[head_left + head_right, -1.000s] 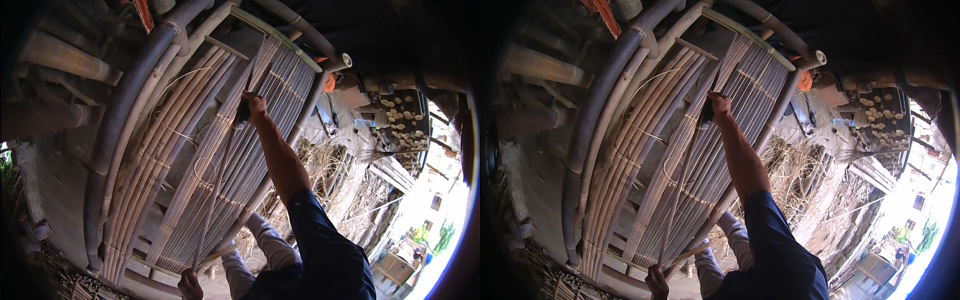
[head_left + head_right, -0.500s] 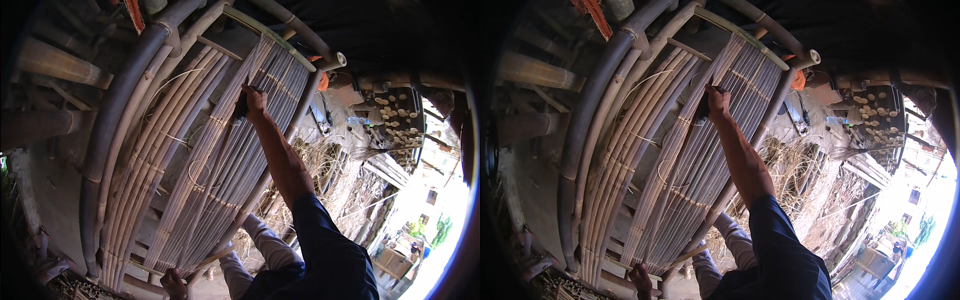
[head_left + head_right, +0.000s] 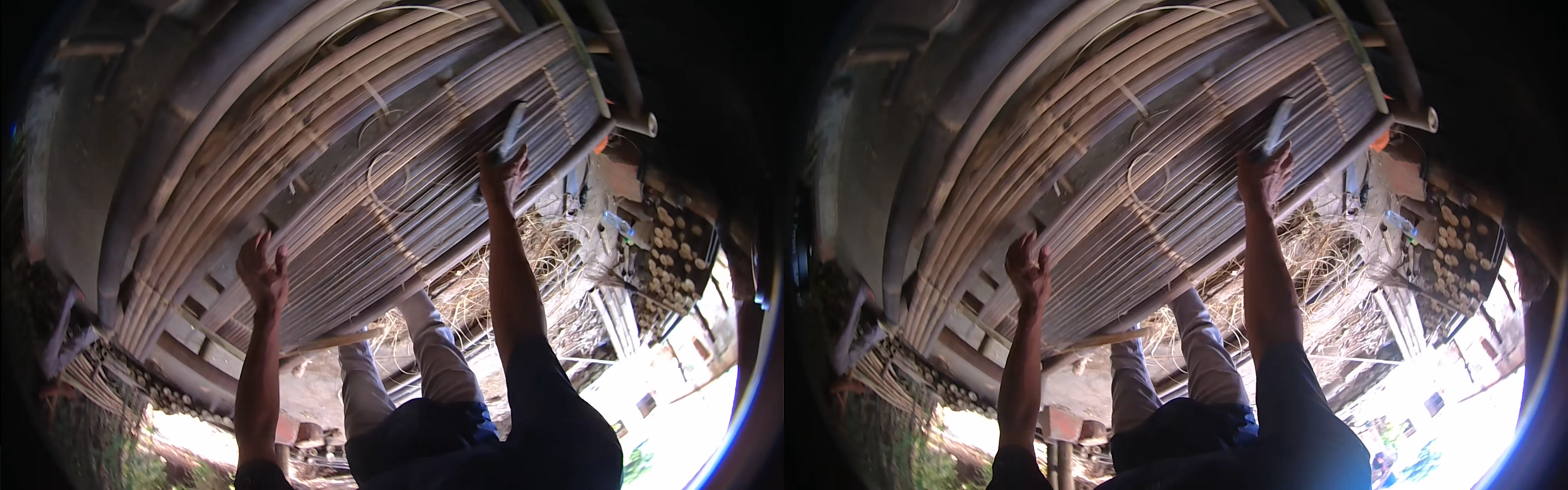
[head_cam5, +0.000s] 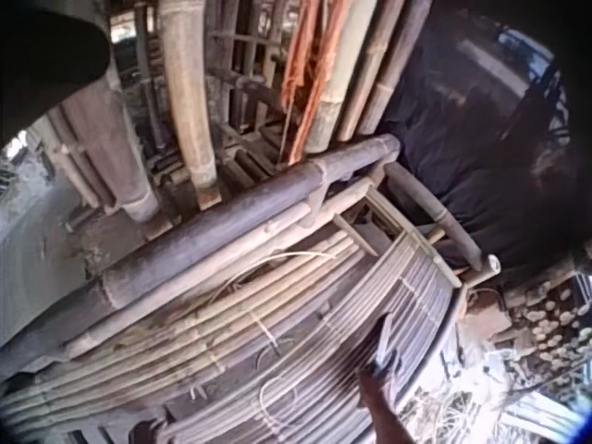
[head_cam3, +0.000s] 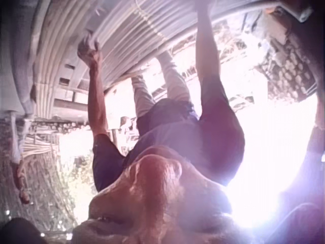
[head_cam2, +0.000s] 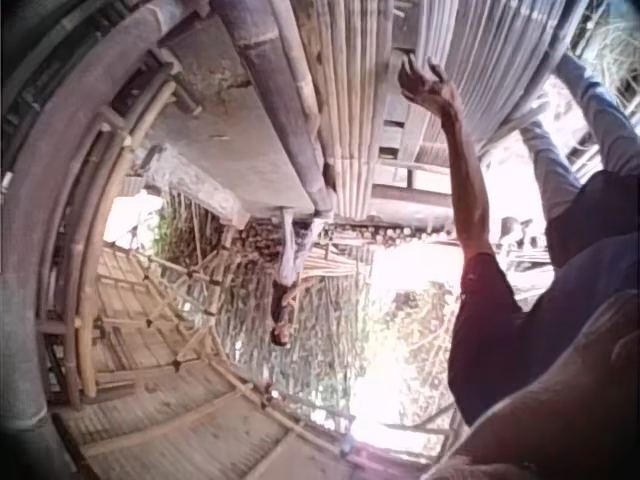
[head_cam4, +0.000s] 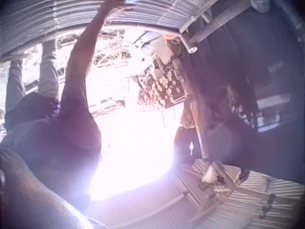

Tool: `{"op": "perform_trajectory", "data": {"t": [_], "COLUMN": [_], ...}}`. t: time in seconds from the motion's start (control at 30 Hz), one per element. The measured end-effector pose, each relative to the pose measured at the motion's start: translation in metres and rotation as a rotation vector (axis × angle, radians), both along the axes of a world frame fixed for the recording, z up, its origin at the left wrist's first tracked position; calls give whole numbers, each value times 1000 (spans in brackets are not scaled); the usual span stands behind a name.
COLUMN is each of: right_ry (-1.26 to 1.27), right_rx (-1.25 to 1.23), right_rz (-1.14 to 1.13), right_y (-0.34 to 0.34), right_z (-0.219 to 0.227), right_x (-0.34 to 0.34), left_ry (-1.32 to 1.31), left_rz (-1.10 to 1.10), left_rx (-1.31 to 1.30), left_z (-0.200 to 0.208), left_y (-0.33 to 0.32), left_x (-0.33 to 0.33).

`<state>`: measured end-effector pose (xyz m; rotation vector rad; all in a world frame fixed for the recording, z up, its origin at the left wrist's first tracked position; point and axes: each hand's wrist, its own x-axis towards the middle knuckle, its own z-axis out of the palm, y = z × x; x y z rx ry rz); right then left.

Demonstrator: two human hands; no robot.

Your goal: The person uses a machete to split long bamboo poles into thin strips. They hold the bamboo vertically against a wooden frame and repeatedly strike it with the blade to separate the material. The person then arranges the resulting strips into a bundle on the frame.

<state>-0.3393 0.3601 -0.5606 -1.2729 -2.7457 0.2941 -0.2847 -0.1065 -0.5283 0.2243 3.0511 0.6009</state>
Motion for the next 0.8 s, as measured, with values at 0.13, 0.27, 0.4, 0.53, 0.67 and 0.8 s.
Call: {"op": "perform_trajectory", "data": {"t": [0.13,0.27,0.4,0.53,0.67,0.8], "right_ry": [67,6,-34,-245,138,-10], "right_rx": [-40,-358,-195,-157,-187,-15], "right_rz": [740,1311,1599,1677,1647,1745], "right_y": [-88,-195,-282,-311,-321,-318], "right_z": [43,38,3,-50,-30,33], "right_x": [4,15,13,6,3,5], "left_ry": [-1,74,138,-88,-190,-56], "left_rz": [295,623,875,924,728,705], "left_rx": [46,-26,-122,-184,-221,-58], "left_z": [-10,-34,-64,-79,-106,-111], "left_y": [-1,-51,-153,-226,-272,-263], "left_x": [46,108,160,174,196,179]}}
